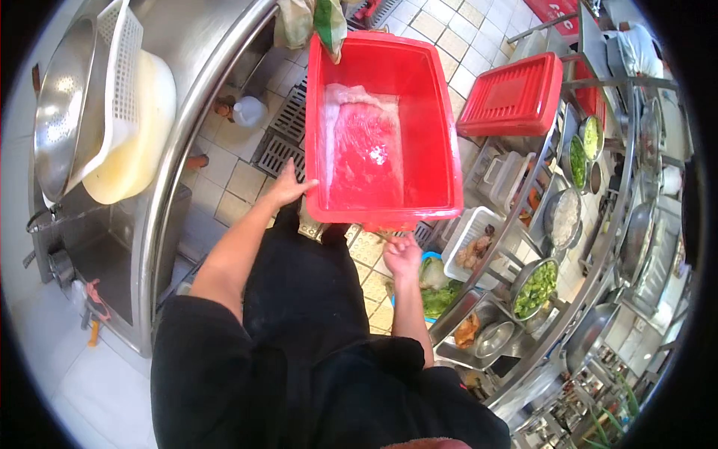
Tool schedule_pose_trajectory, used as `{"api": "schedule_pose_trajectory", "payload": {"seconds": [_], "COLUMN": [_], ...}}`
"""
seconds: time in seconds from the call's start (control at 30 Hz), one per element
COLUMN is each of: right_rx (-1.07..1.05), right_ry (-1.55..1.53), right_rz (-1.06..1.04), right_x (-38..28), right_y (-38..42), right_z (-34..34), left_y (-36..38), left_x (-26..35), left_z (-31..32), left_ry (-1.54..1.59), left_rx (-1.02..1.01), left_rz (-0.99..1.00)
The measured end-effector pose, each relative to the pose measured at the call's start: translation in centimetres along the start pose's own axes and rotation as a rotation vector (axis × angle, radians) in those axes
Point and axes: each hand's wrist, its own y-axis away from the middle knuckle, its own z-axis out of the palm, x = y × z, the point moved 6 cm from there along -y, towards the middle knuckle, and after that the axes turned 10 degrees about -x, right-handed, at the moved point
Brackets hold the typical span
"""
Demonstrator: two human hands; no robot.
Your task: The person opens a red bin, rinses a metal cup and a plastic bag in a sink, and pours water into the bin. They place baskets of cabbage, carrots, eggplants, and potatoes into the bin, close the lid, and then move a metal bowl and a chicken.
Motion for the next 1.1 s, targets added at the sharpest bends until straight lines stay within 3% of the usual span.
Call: {"api": "schedule_pose_trajectory", "payload": {"seconds": [0.03,0.07,0.13,0.2,0.23,0.33,0.4,0.43,0.63,0.73,0.8,0.87,0.93,0.97,1.07,1.1], "right_rx": [0.002,0.009,0.002,-0.019,-0.021,-0.06,0.07,0.036,-0.085,-0.112,-0.213,-0.18,-0.228,-0.151,-0.333,-0.249], "right_ry": [0.063,0.124,0.261,0.416,0.452,0.557,0.749,0.804,1.048,1.184,1.421,1.828,2.16,2.119,2.442,2.454], "right_rz": [-0.023,-0.048,-0.105,-0.16,-0.185,-0.26,-0.358,-0.348,-0.317,-0.304,-0.224,-0.282,-0.463,-0.4,-0.903,-0.517], "right_x": [-1.4,-2.7,-4.9,-5.3,-5.4,-4.5,-3.7,-3.2,1.9,7.1,11.3,15.2,17.4,18.1,18.1,19.5], "right_y": [1.2,2.5,4.5,6.9,7.6,8.4,7.6,6.3,-2.6,-9.1,-14.1,-19.0,-19.8,-20.6,-22.1,-19.9], "right_z": [1.5,3.0,6.5,11.4,13.1,19.1,23.1,24.6,32.5,35.6,36.2,35.2,35.5,34.7,34.1,35.0], "left_y": [-1.1,1.3,-2.1,3.0,0.0,1.1,1.5,1.4,-4.1,-8.2,-11.2,-12.5,-11.5,-11.5,-9.7,-9.5], "left_x": [-0.6,4.2,2.9,9.7,6.0,8.2,10.5,10.7,8.0,2.9,-2.0,-5.9,-7.7,-7.8,-6.0,-5.7], "left_z": [2.0,2.1,6.1,3.5,6.7,6.4,4.1,3.6,1.4,0.7,0.2,1.8,3.0,3.6,4.9,5.9], "left_ry": [0.119,0.389,0.473,0.502,0.567,0.7,0.746,0.767,1.027,1.141,1.23,1.283,1.344,1.373,1.514,1.566], "left_rx": [-0.013,-0.045,0.131,0.055,0.114,0.127,-0.047,-0.139,-0.305,-0.406,-0.402,-0.423,-0.422,-0.406,-0.309,-0.287], "left_rz": [-0.029,0.072,0.291,0.138,0.188,0.086,-0.01,-0.063,-0.187,-0.305,-0.306,-0.316,-0.345,-0.353,-0.396,-0.391]}}
